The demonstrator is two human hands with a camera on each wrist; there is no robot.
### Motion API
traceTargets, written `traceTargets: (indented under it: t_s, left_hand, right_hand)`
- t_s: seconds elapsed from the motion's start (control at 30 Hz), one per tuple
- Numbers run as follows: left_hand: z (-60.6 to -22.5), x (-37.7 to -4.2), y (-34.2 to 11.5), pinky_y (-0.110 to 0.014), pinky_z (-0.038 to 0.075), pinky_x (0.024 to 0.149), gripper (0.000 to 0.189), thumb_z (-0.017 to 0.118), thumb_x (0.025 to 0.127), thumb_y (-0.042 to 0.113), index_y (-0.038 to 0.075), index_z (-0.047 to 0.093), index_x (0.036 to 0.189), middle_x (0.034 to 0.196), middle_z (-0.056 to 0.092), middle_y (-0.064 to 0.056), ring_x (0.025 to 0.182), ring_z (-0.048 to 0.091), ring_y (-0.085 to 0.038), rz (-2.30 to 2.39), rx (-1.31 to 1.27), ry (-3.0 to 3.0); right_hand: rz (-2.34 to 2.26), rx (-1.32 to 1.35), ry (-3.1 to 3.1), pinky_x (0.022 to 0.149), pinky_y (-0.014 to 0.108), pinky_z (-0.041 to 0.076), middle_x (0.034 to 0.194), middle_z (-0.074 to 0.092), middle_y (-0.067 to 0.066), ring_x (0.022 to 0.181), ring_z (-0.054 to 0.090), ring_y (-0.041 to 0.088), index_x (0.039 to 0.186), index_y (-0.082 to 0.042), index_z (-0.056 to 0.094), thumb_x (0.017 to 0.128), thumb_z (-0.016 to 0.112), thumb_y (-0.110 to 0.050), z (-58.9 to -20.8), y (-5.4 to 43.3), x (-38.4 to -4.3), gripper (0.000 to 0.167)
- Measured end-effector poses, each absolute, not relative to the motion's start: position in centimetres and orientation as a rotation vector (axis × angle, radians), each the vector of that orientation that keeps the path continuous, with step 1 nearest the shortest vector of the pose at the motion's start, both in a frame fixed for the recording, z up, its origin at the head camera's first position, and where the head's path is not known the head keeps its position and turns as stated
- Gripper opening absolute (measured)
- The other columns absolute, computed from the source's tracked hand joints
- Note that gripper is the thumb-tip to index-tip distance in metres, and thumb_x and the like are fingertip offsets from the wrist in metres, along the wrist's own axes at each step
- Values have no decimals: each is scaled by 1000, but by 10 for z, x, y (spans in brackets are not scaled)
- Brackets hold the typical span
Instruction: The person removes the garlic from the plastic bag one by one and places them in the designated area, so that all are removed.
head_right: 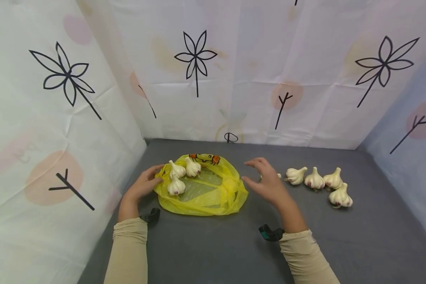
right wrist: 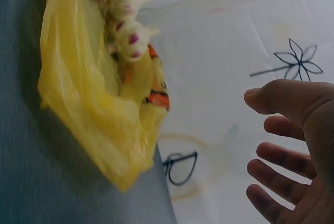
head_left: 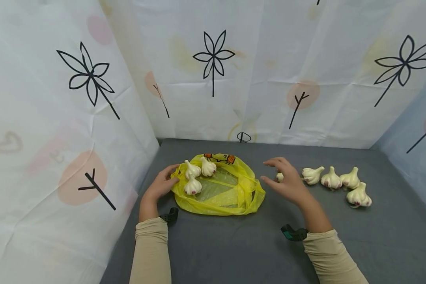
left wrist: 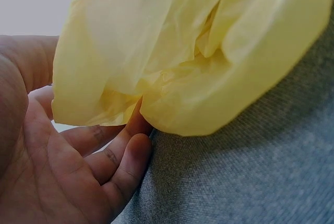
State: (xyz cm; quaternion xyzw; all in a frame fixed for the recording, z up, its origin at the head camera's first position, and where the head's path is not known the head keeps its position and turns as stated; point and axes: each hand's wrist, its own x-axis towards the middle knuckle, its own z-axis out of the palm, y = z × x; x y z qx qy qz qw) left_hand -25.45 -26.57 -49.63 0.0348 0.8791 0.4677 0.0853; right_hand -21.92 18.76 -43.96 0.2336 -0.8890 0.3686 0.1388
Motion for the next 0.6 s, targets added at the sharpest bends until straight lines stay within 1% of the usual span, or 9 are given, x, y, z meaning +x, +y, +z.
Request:
traceTargets:
  t_s: [0.17, 0.4, 0.6]
  left_hand:
    - [-496, -254, -266, -42, 46, 91, 62, 56, 105, 18, 15, 41, 165, 156, 47, -27, 120, 55, -37, 1411, 126, 2622]
    - [-497, -254, -266, -43, 47, 94, 62, 57, 105, 17, 15, 41, 164, 156, 47, -27, 125, 56, -38, 1416, 135, 2624]
    - [-496, -254, -267, -42, 48, 90, 62, 57, 105, 16, 13, 41, 164, 151, 50, -28, 116, 58, -36, 1422, 137, 2626]
  right_hand:
    - [1168, 728, -2602, 99, 60, 52, 135, 61, 15, 120, 60, 33, 134, -7, 69, 94, 81, -16, -440, 163, -226, 42]
    - [1277, 780, -2645, 103, 61, 52, 137, 61, 12, 125, 60, 39, 136, -9, 68, 97, 78, -21, -450, 132, -236, 42]
    - [1331, 795, -2648, 103, 60, 51, 136, 60, 12, 126, 59, 38, 138, -7, 67, 98, 78, -21, -456, 108, -245, 43]
